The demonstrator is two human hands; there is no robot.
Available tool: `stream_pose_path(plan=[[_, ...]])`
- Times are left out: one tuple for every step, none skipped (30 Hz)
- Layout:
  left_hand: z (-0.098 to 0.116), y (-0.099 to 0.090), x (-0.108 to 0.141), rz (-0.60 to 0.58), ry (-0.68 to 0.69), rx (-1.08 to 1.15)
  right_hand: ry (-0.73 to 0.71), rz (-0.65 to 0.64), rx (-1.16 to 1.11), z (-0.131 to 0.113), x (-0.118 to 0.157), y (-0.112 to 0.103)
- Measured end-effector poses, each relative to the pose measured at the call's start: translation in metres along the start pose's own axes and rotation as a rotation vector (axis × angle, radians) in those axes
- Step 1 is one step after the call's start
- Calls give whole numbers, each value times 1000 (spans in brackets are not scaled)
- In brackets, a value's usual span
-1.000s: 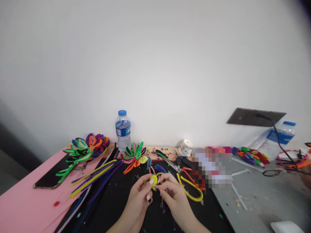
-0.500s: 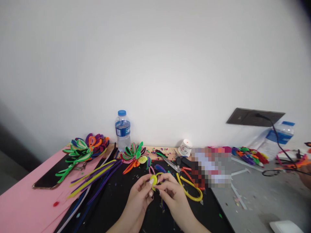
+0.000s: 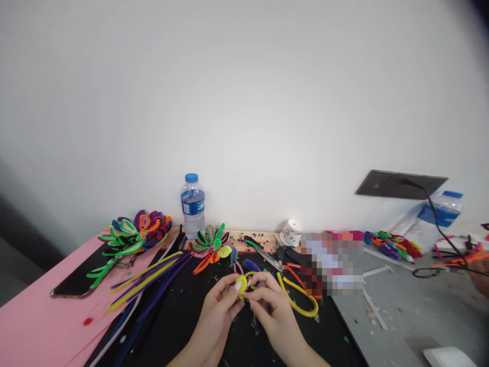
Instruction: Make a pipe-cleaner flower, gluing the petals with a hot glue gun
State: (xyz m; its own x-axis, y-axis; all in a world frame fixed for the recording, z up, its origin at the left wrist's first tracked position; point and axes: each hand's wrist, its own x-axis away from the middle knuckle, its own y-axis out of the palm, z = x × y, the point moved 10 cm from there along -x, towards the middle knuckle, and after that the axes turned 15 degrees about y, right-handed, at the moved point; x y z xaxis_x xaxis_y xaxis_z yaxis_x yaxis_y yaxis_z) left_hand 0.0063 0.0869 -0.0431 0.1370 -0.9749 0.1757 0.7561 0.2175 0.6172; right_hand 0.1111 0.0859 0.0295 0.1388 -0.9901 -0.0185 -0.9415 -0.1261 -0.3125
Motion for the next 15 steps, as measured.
stream_pose_path(plan=[[1, 1, 1, -2, -2, -2, -4, -2, 11, 0, 0, 0], [1, 2, 2, -6, -5, -5, -9, -5, 20, 0, 1, 1], [2, 3, 3, -14, -6, -8, -17, -8, 26, 0, 2, 1], [3, 4, 3, -21, -7, -12, -26, -11, 31, -1, 2, 2], [4, 5, 4, -28, -7, -16, -37, -10, 37, -3, 3, 2], [4, 5, 4, -33, -10, -19, -46, -12, 44, -4, 4, 3], [4, 5, 4, -37, -11, -21, -53, -11, 54, -5, 4, 3], [4, 5, 4, -38, -12, -18, -58, -10, 65, -6, 5, 4], [4, 5, 4, -35, -12, -12, -58, -6, 76, -7, 5, 4], [4, 5, 4, -32, -12, -3, -58, -4, 86, -7, 5, 4], [3, 4, 4, -29, -10, 5, -58, 1, 95, -7, 5, 4], [3, 4, 3, -27, -9, 12, -60, 4, 101, -6, 5, 4], [2, 4, 3, -27, -8, 18, -62, 9, 106, -5, 5, 4], [1, 4, 2, -32, -13, 22, -64, 9, 111, -4, 5, 5], [1, 5, 2, -42, -16, 26, -66, 7, 118, -3, 5, 6]])
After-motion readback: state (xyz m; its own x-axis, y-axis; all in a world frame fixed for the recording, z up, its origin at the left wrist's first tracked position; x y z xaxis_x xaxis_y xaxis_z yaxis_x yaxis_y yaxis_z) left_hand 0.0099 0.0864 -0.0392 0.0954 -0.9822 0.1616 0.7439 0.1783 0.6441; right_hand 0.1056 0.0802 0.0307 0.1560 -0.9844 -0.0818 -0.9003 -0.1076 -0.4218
